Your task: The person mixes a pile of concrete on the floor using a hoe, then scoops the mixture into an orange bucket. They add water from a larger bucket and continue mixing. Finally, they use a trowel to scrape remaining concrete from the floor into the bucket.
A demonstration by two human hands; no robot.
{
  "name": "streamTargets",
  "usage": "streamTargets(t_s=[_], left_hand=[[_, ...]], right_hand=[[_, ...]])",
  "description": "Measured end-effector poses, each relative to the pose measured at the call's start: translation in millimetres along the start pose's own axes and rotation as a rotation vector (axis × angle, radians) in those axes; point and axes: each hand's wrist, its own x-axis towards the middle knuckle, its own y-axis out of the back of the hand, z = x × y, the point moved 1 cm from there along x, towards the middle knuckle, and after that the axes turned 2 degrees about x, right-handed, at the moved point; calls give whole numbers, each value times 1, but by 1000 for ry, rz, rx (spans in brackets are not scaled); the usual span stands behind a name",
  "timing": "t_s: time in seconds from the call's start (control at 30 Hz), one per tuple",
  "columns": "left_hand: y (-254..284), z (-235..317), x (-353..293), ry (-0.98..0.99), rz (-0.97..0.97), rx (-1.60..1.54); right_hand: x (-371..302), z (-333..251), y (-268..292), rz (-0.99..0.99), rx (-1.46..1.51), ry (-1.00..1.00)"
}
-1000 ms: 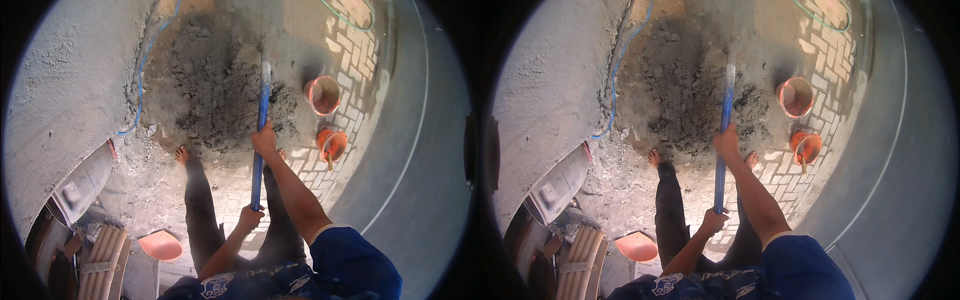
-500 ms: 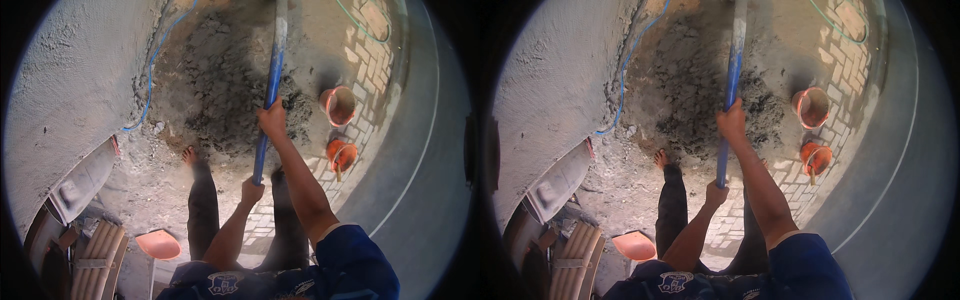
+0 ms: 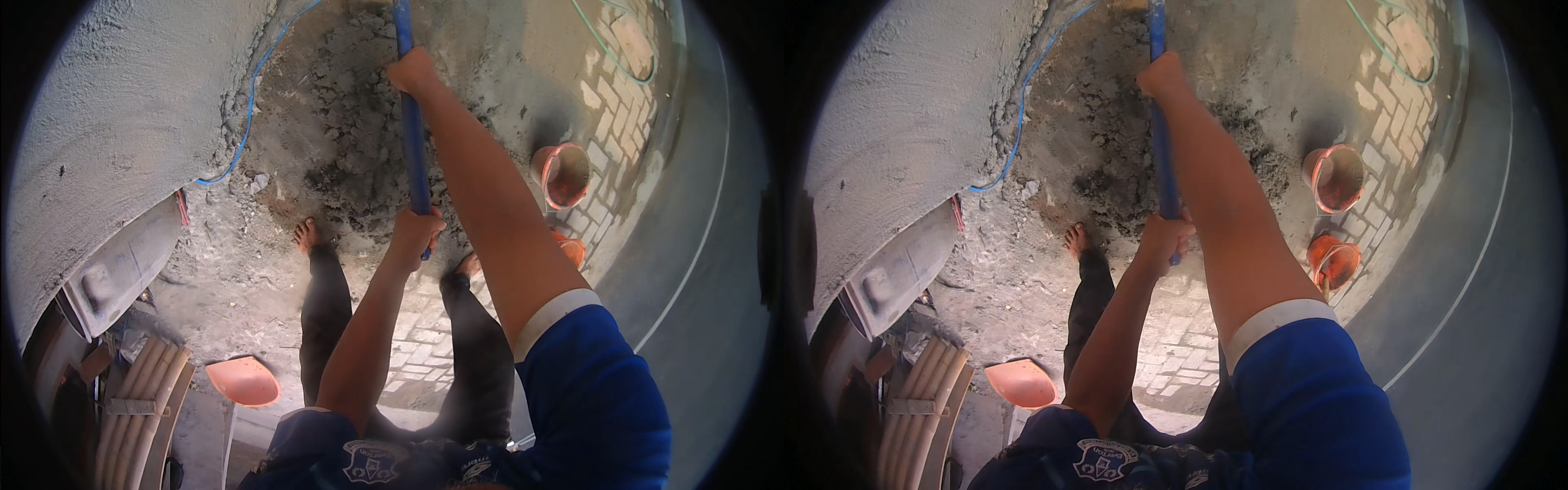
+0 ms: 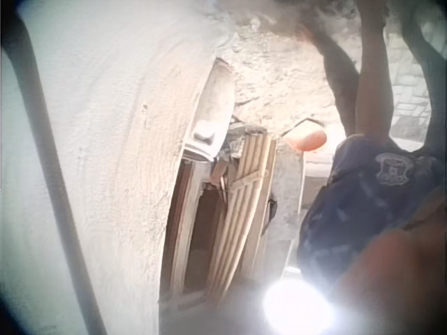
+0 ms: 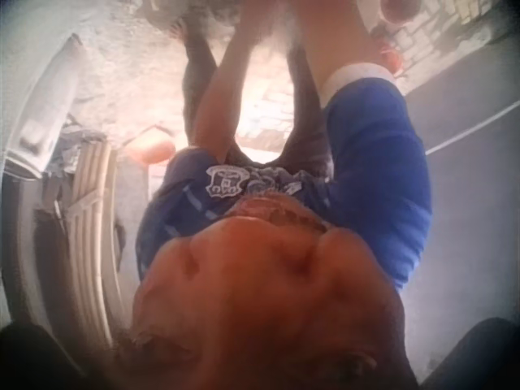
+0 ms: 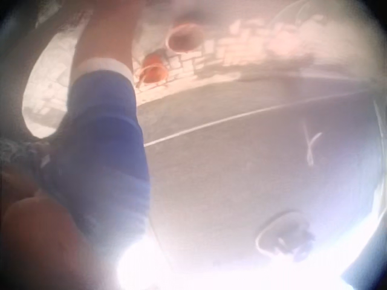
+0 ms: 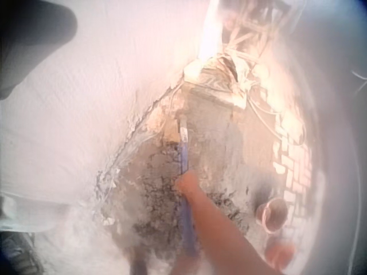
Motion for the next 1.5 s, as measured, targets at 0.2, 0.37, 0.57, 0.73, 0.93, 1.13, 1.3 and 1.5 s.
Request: streamTargets(t_s=[0.2, 0.37, 0.57, 0.73, 0.93, 1.13, 1.3, 1.5], left_hand=[[-39, -52, -40, 73, -54, -84], [-46, -103, -77, 76, 18, 67], [-13, -240, -165, 237, 149, 515], [-2, -327, -279, 299, -6, 760], [18, -316, -239, 74, 148, 750], [23, -152, -35, -260, 340, 679], [-10, -18, 32, -183, 240, 282], [-26, -47, -39, 128, -104, -280]], right_hand=[[-53, 42, 26, -97, -40, 11], [-122, 89, 46, -96, 100, -35], [-251, 205, 34, -1, 295, -277], [-403, 257, 32, 16, 225, -320], [-392, 224, 36, 35, 371, -351], [-166, 89, 28, 104, 308, 90], [-25, -19, 23, 60, 14, 163], [-69, 0, -11, -147, -218, 142]])
